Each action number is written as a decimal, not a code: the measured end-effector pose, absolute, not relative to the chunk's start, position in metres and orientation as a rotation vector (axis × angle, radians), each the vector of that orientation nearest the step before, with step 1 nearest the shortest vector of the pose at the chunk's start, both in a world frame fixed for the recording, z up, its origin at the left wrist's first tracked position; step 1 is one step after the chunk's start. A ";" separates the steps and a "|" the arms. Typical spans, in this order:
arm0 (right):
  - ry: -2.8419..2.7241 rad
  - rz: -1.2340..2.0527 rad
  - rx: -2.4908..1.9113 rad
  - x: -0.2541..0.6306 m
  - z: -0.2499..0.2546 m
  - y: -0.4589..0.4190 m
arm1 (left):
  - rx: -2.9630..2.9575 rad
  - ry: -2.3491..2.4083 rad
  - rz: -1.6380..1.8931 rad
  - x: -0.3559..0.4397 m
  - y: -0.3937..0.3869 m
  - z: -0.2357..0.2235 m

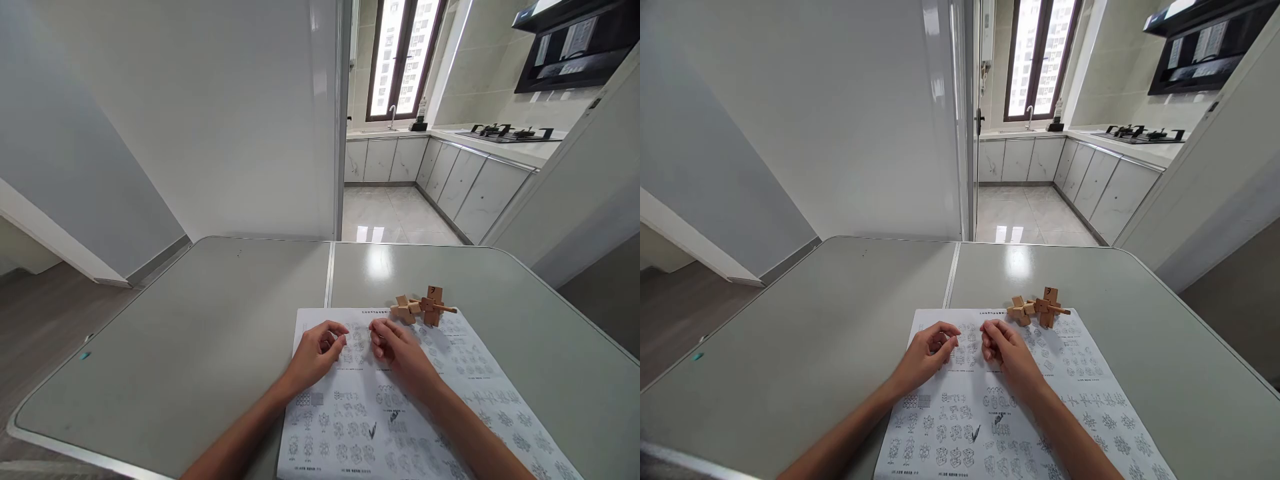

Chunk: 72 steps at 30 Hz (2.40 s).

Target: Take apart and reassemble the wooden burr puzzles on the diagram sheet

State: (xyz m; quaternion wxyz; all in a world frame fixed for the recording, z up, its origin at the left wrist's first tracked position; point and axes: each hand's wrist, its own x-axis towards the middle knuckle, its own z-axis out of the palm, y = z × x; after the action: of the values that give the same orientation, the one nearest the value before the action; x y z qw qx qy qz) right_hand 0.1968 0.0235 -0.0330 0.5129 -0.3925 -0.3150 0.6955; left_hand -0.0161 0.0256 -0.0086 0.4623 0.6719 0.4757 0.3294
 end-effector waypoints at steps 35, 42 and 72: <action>-0.343 1.573 -0.652 0.249 -0.046 0.056 | 1.658 1.103 0.785 -0.019 0.029 -0.006; -0.258 1.671 -0.629 0.255 -0.053 0.061 | 1.663 1.103 0.784 -0.019 0.029 -0.007; -0.216 1.619 -0.636 0.282 -0.067 0.070 | 1.655 1.086 0.826 -0.018 0.027 -0.012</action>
State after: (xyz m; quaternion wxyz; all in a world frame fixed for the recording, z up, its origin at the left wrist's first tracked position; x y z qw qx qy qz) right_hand 0.2825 0.0704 -0.0671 0.6399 -0.2790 -0.0946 0.7098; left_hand -0.0179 0.0268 -0.0120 0.4780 0.6778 0.4447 0.3382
